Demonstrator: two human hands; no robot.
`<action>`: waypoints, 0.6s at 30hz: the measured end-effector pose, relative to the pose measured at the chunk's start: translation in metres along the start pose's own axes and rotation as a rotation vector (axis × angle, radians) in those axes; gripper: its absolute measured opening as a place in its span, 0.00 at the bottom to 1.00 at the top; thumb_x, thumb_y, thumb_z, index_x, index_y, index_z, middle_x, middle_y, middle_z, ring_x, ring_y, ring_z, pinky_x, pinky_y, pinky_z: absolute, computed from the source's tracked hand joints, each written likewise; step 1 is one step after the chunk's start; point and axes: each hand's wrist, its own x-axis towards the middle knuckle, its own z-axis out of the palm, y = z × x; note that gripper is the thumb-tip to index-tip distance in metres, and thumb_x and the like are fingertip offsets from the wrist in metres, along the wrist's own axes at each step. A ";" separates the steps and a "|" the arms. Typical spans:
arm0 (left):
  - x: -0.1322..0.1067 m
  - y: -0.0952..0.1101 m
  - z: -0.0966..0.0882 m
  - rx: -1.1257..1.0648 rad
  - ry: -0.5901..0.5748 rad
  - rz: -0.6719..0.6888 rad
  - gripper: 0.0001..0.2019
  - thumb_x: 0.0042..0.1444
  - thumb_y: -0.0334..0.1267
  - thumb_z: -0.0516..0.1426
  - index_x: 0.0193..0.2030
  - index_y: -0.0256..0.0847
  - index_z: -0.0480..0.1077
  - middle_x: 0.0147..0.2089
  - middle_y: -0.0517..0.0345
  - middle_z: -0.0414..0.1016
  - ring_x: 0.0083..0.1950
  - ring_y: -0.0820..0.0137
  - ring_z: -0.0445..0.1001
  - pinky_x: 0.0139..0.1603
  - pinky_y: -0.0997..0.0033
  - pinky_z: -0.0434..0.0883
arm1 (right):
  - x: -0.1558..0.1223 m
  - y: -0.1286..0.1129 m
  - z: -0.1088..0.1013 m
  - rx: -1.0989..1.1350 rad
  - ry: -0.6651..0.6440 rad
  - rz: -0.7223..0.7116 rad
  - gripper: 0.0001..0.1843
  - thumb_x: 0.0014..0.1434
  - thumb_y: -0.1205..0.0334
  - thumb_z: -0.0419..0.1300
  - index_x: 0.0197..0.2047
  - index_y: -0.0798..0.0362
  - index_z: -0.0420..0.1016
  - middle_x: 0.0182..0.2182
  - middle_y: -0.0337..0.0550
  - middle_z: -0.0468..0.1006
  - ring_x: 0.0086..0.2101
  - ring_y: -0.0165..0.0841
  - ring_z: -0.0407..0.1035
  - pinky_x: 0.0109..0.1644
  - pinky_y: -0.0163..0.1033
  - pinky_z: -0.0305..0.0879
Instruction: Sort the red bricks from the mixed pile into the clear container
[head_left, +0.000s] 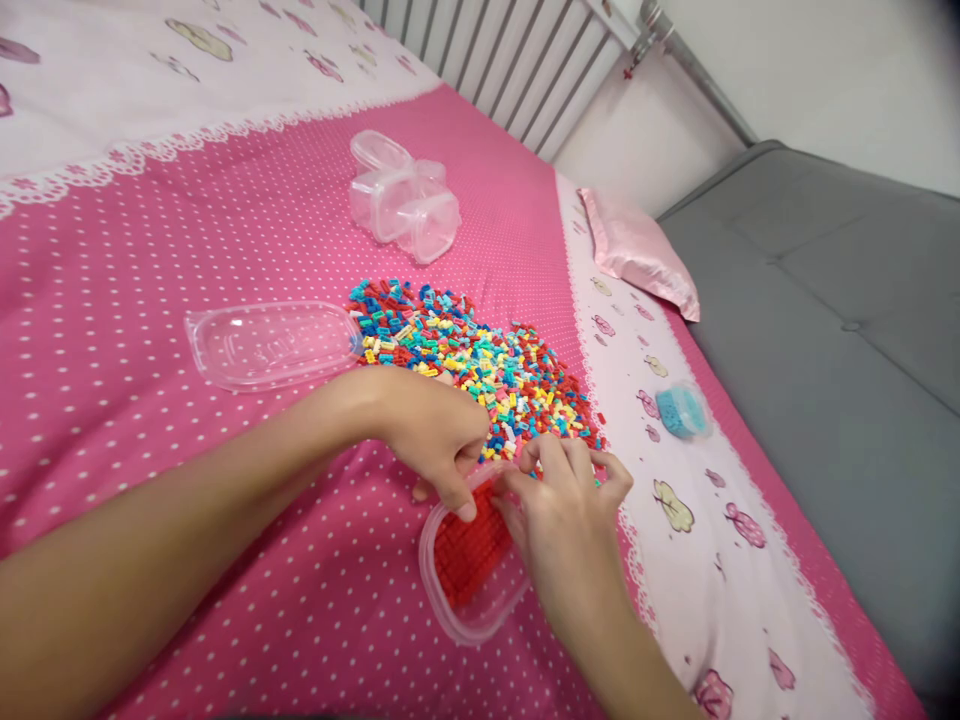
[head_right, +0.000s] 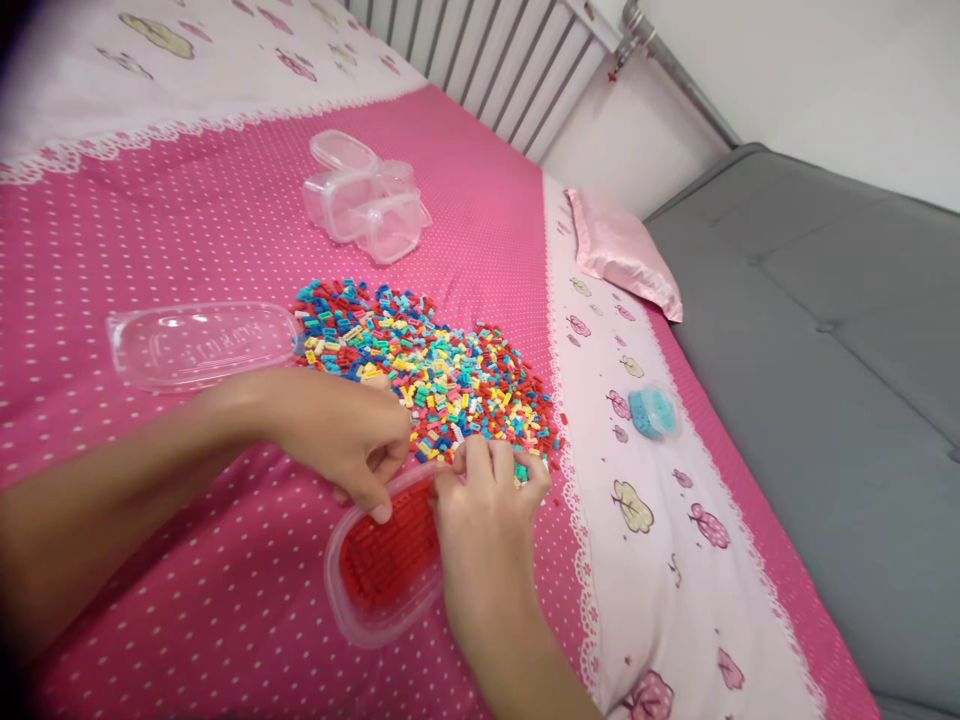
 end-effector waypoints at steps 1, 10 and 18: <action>0.000 0.000 0.000 0.001 0.000 0.001 0.16 0.58 0.41 0.66 0.21 0.38 0.75 0.21 0.62 0.77 0.22 0.75 0.68 0.22 0.75 0.58 | 0.000 0.001 0.000 0.012 -0.008 -0.002 0.09 0.57 0.70 0.68 0.27 0.48 0.79 0.34 0.39 0.76 0.42 0.39 0.66 0.55 0.50 0.46; 0.000 0.000 0.000 -0.008 -0.011 0.012 0.17 0.58 0.41 0.66 0.20 0.38 0.74 0.20 0.63 0.75 0.20 0.76 0.64 0.22 0.73 0.57 | -0.001 -0.001 -0.005 -0.105 0.001 -0.022 0.09 0.58 0.70 0.64 0.28 0.49 0.78 0.34 0.41 0.76 0.41 0.40 0.65 0.54 0.52 0.45; -0.001 0.000 0.001 -0.027 0.005 0.015 0.17 0.57 0.40 0.66 0.19 0.39 0.74 0.19 0.63 0.74 0.19 0.76 0.64 0.21 0.74 0.56 | -0.002 -0.006 -0.007 -0.161 0.028 -0.025 0.13 0.61 0.73 0.59 0.28 0.50 0.78 0.32 0.42 0.76 0.40 0.41 0.65 0.55 0.53 0.46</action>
